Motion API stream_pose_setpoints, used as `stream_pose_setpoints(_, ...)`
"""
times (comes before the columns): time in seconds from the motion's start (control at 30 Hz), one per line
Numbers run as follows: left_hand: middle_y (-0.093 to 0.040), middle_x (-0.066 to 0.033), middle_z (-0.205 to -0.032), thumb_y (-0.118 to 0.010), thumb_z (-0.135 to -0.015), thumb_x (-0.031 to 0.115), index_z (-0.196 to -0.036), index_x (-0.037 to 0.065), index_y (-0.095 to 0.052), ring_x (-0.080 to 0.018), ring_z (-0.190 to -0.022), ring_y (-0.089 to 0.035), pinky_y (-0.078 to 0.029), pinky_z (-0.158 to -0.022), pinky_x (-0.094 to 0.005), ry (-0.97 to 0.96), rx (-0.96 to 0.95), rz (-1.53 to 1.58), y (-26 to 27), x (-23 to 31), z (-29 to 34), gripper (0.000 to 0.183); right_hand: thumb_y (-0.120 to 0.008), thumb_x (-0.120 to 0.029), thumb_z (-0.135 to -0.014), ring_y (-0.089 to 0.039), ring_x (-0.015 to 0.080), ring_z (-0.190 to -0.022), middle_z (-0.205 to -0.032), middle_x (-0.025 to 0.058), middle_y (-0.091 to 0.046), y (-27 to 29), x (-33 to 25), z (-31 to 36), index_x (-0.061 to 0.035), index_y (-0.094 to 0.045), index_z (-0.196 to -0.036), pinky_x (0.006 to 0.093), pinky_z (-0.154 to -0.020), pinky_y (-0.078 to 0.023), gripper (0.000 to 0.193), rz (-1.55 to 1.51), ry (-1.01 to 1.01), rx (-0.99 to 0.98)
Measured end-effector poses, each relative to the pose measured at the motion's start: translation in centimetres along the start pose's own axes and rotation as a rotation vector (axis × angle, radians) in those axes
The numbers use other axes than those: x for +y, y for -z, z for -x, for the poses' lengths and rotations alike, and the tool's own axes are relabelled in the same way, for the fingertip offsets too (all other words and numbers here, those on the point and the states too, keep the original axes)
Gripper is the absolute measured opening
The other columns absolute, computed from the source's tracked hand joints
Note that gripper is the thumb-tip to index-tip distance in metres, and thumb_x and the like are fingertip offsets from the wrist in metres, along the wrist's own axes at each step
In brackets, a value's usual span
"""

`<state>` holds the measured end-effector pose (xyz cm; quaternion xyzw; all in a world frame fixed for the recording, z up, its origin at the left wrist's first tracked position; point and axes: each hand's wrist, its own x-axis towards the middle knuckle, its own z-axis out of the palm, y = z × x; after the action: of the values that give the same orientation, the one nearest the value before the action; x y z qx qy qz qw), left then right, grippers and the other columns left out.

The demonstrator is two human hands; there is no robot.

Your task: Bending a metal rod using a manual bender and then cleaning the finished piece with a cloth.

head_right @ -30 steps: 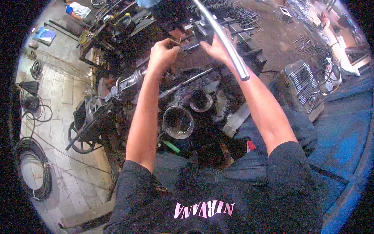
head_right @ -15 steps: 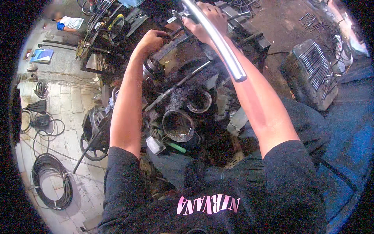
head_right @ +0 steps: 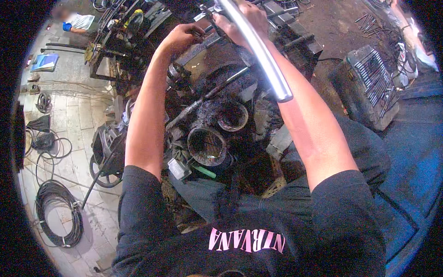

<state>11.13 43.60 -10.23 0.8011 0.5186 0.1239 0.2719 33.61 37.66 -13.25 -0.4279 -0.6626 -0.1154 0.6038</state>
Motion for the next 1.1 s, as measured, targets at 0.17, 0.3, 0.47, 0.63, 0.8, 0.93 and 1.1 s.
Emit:
stream_pose_setpoints(0.17,-0.076,-0.0108,-0.098,-0.079,-0.071,0.016,-0.099,0.01,-0.079,-0.023,-0.09,-0.071,-0.054,-0.086,-0.036,-0.022,-0.006,0.024,-0.6,0.7,-0.4,0.029,-0.077,-0.024,-0.08,-0.066,0.0383,-0.1,-0.109,0.0196,-0.068,0.7,0.2,-0.5,-0.0017,-0.065,-0.117,0.0444,-0.085,-0.055,0.045,-0.056,-0.133,-0.041)
stream_pose_setpoints(0.3,-0.076,-0.0099,-0.095,-0.079,-0.072,0.016,-0.099,0.011,-0.079,-0.0222,-0.089,-0.071,-0.054,-0.084,-0.0359,0.0,-0.005,0.001,-0.9,2.0,-0.6,0.028,-0.076,-0.025,-0.081,-0.067,0.0365,-0.098,-0.104,0.0182,-0.068,0.3,0.9,-0.3,-0.0019,-0.065,-0.115,0.0436,-0.083,-0.055,0.043,-0.09,-0.14,0.016)
stream_pose_setpoints(0.47,-0.076,-0.0096,-0.092,-0.078,-0.074,0.015,-0.099,0.009,-0.078,-0.0199,-0.086,-0.07,-0.055,-0.08,-0.0355,0.032,-0.006,0.008,-0.4,0.7,-0.5,0.025,-0.075,-0.025,-0.081,-0.067,0.0366,-0.09,-0.099,0.0175,-0.067,0.8,-0.5,-0.9,-0.0022,-0.065,-0.111,0.0429,-0.077,-0.056,0.039,-0.124,-0.217,-0.049)
stream_pose_setpoints(0.63,-0.076,-0.0094,-0.092,-0.081,-0.071,0.016,-0.095,0.007,-0.076,-0.0183,-0.085,-0.07,-0.055,-0.079,-0.0351,0.02,0.012,0.016,-1.2,1.5,-1.6,0.026,-0.075,-0.027,-0.08,-0.067,0.0397,-0.09,-0.102,0.0197,-0.068,-0.2,2.6,0.1,-0.0007,-0.065,-0.11,0.0439,-0.078,-0.056,0.041,-0.009,0.025,0.066)
stream_pose_setpoints(0.8,-0.076,-0.0112,-0.097,-0.076,-0.071,0.018,-0.098,0.009,-0.077,-0.0225,-0.089,-0.071,-0.054,-0.083,-0.0359,0.028,0.033,-0.004,-1.2,-0.3,-1.2,0.028,-0.074,-0.029,-0.08,-0.066,0.042,-0.095,-0.104,0.0227,-0.067,0.1,0.1,-0.2,0.0004,-0.064,-0.112,0.047,-0.082,-0.055,0.044,-0.105,-0.116,0.029)
stream_pose_setpoints(0.93,-0.075,-0.014,-0.1,-0.07,-0.071,0.019,-0.101,0.011,-0.078,-0.0273,-0.094,-0.071,-0.054,-0.087,-0.0366,0.006,0.047,-0.076,-1.2,0.0,-0.8,0.031,-0.074,-0.026,-0.08,-0.065,0.0425,-0.099,-0.105,0.0242,-0.066,1.1,-1.1,-1.1,-0.0005,-0.064,-0.115,0.0486,-0.084,-0.055,0.044,-0.161,-0.193,-0.08)
stream_pose_setpoints(1.1,-0.075,-0.0148,-0.101,-0.071,-0.07,0.02,-0.101,0.011,-0.078,-0.0285,-0.095,-0.071,-0.054,-0.088,-0.0378,-0.004,0.055,-0.104,-2.0,2.4,-1.8,0.033,-0.075,-0.02,-0.082,-0.065,0.0425,-0.098,-0.104,0.0229,-0.066,-1.7,4.3,1.6,-0.0032,-0.064,-0.117,0.0503,-0.086,-0.054,0.04,0.197,0.379,0.326)
